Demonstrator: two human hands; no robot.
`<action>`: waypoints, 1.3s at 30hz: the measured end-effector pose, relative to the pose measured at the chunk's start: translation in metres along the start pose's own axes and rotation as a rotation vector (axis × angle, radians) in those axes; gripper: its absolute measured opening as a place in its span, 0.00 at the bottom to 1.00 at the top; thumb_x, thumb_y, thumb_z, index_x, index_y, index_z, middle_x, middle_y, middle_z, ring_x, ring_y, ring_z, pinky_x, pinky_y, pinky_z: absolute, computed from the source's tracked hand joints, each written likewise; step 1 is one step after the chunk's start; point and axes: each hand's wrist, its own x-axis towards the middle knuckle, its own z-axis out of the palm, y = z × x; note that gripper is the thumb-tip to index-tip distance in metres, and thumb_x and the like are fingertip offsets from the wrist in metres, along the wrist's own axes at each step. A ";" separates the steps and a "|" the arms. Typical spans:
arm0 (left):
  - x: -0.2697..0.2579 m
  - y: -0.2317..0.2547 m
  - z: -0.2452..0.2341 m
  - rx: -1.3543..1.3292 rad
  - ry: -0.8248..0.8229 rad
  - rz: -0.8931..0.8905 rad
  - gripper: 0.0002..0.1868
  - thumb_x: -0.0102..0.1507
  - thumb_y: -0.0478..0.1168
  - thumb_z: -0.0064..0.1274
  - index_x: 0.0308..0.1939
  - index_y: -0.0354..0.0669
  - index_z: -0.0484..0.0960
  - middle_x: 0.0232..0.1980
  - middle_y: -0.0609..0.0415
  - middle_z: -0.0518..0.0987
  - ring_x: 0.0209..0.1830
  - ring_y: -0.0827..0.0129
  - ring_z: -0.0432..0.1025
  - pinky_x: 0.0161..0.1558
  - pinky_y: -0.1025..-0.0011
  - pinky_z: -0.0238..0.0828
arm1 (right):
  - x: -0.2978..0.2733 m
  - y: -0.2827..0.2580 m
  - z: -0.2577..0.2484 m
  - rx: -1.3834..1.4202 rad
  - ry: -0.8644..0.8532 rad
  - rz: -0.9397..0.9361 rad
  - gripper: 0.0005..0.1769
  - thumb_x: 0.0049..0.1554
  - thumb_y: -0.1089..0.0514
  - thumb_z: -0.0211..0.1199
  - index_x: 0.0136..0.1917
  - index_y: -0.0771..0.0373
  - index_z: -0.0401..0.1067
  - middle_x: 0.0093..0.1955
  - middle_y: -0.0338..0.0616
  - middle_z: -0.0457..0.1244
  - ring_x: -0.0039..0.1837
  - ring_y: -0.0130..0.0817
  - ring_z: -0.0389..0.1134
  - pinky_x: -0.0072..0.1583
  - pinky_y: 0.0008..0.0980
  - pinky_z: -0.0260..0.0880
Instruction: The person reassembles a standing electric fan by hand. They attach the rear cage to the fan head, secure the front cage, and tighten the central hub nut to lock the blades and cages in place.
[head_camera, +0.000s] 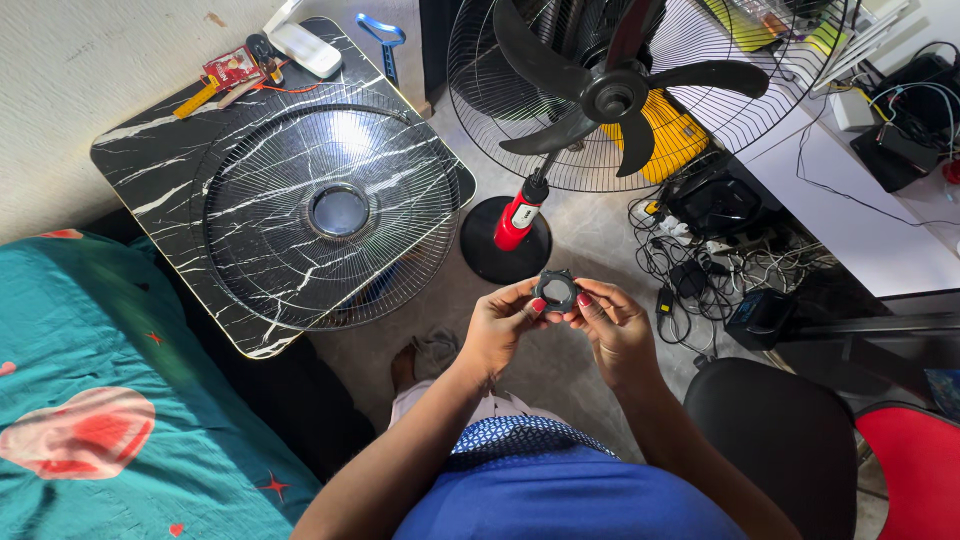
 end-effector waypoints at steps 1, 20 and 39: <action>0.001 0.000 0.000 0.003 -0.004 0.004 0.21 0.68 0.31 0.52 0.66 0.33 0.77 0.49 0.51 0.84 0.43 0.71 0.80 0.45 0.76 0.74 | 0.000 -0.001 0.000 -0.001 -0.005 -0.006 0.16 0.63 0.64 0.60 0.63 0.68 0.72 0.52 0.48 0.69 0.50 0.31 0.69 0.56 0.33 0.70; -0.002 0.004 0.002 0.496 0.022 0.517 0.18 0.62 0.20 0.56 0.52 0.40 0.85 0.57 0.50 0.83 0.52 0.68 0.79 0.53 0.74 0.76 | 0.011 -0.006 0.003 0.161 -0.072 -0.023 0.13 0.66 0.67 0.55 0.63 0.68 0.71 0.64 0.52 0.65 0.65 0.37 0.66 0.69 0.38 0.66; -0.019 0.042 0.026 0.926 0.099 0.951 0.21 0.58 0.23 0.65 0.51 0.49 0.87 0.58 0.52 0.80 0.56 0.62 0.76 0.47 0.72 0.77 | 0.013 -0.021 0.017 0.443 -0.290 -0.040 0.16 0.68 0.67 0.55 0.67 0.61 0.74 0.69 0.51 0.64 0.71 0.46 0.64 0.68 0.39 0.63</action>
